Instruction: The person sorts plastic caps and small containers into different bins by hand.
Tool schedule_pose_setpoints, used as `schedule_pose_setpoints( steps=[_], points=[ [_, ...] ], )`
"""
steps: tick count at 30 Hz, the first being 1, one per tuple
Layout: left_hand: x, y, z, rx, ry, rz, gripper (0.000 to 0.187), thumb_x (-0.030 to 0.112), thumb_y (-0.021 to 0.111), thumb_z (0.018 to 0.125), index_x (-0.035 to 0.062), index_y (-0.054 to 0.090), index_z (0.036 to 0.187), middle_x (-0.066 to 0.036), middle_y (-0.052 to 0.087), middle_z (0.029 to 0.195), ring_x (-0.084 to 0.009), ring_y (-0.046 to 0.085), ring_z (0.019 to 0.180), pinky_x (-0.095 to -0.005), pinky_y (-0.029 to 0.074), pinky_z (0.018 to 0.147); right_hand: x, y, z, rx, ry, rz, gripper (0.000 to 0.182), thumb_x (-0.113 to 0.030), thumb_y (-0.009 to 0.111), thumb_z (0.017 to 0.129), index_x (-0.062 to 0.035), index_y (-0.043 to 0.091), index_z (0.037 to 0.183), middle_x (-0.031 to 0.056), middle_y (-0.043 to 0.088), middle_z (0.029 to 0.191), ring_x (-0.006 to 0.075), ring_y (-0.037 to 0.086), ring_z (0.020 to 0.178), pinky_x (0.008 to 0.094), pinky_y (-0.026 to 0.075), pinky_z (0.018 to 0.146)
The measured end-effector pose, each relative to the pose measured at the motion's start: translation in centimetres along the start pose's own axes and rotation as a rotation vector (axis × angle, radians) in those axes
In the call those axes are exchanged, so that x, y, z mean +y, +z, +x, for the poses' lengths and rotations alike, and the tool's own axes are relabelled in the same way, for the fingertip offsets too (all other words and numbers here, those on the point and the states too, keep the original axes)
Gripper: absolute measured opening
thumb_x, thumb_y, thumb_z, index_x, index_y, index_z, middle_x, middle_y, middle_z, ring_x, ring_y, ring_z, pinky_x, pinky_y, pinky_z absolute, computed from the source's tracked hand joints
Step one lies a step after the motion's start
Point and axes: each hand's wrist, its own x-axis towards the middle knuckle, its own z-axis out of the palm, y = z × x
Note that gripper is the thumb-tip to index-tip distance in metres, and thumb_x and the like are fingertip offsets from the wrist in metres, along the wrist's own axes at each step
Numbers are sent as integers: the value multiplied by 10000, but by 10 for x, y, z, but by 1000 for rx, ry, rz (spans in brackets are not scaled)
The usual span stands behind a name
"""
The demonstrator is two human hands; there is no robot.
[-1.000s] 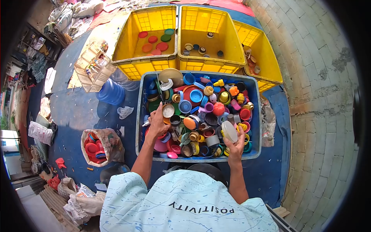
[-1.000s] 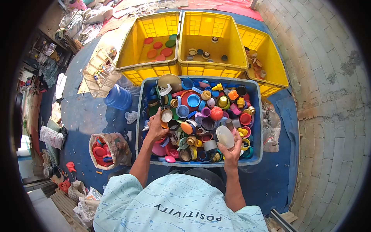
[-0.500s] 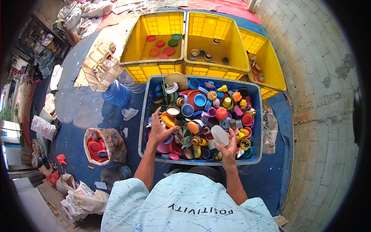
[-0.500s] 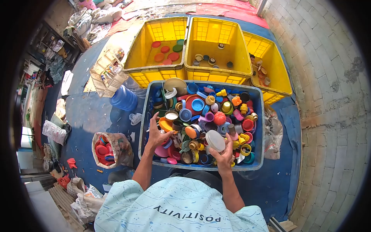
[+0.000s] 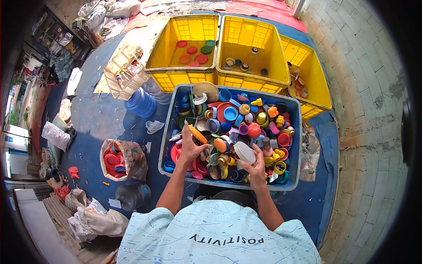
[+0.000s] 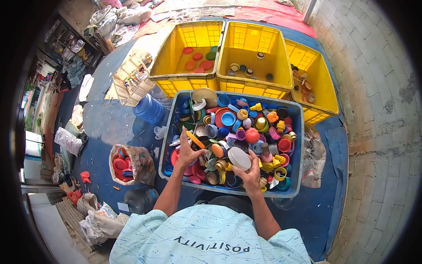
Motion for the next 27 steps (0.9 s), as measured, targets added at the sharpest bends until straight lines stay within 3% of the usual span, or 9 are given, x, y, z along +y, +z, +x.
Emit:
schedule_pose_setpoints(
  steps=[9,12,16,17,20,21,24,25,27],
  points=[
    [3,12,2,194,-40,110,1269,481,877,562,-10,125,1457,-248,326,1360,-383,344,1287,-465,342,1044,-12,-9,-5,-67,35,36,839,-142,759,715,-3,299,1403,144,464,1272,246,482,1209,351,392,1027],
    [19,4,-9,214,-126,-158,1144,313,879,643,-33,135,1440,-192,409,1278,-297,476,1171,-364,436,989,-15,-16,-3,-107,60,79,809,-124,735,735,-34,309,1417,122,470,1264,231,487,1202,326,421,979],
    [71,-10,-30,192,-355,-723,1003,174,845,704,33,175,1436,-157,415,1256,-224,499,1123,-326,514,903,-23,-24,-1,-247,158,324,747,-264,721,769,-77,366,1399,119,476,1308,228,514,1165,365,432,947],
    [70,-3,-38,265,-286,-821,833,175,795,766,66,260,1396,-114,460,1207,-200,510,1114,-336,500,896,-22,-28,-1,-307,208,469,722,-292,704,784,-88,380,1395,114,478,1318,228,517,1159,363,437,926],
    [83,7,-60,313,-391,-1159,669,235,736,827,101,333,1343,-69,503,1160,-191,532,1099,-367,470,896,-18,-37,2,-468,312,737,668,-422,616,849,-106,394,1395,120,467,1368,241,521,1149,391,448,870],
    [95,9,-68,288,-440,-1236,560,380,670,861,139,413,1296,-86,540,1205,-231,549,1115,-411,454,911,-26,-35,2,-509,343,781,665,-443,599,861,-111,393,1399,130,459,1379,246,520,1151,409,451,875],
    [132,8,-83,175,-513,-1556,608,505,642,839,126,460,1277,-120,541,1251,-269,547,1126,-438,457,903,-28,-37,5,-587,442,904,653,-476,564,879,-117,393,1397,144,465,1372,261,525,1159,435,451,879],
    [139,11,-86,157,-462,-1564,643,561,584,840,117,473,1291,-146,527,1290,-312,537,1156,-493,461,925,-28,-36,6,-608,482,937,653,-473,563,879,-113,392,1396,137,471,1365,259,526,1158,426,446,881],
    [157,11,-87,119,-423,-1651,633,529,571,852,117,453,1317,-155,513,1306,-330,521,1186,-522,462,937,-29,-29,7,-636,527,971,653,-474,558,880,-110,390,1395,130,481,1354,257,529,1156,412,441,880]
  ],
)
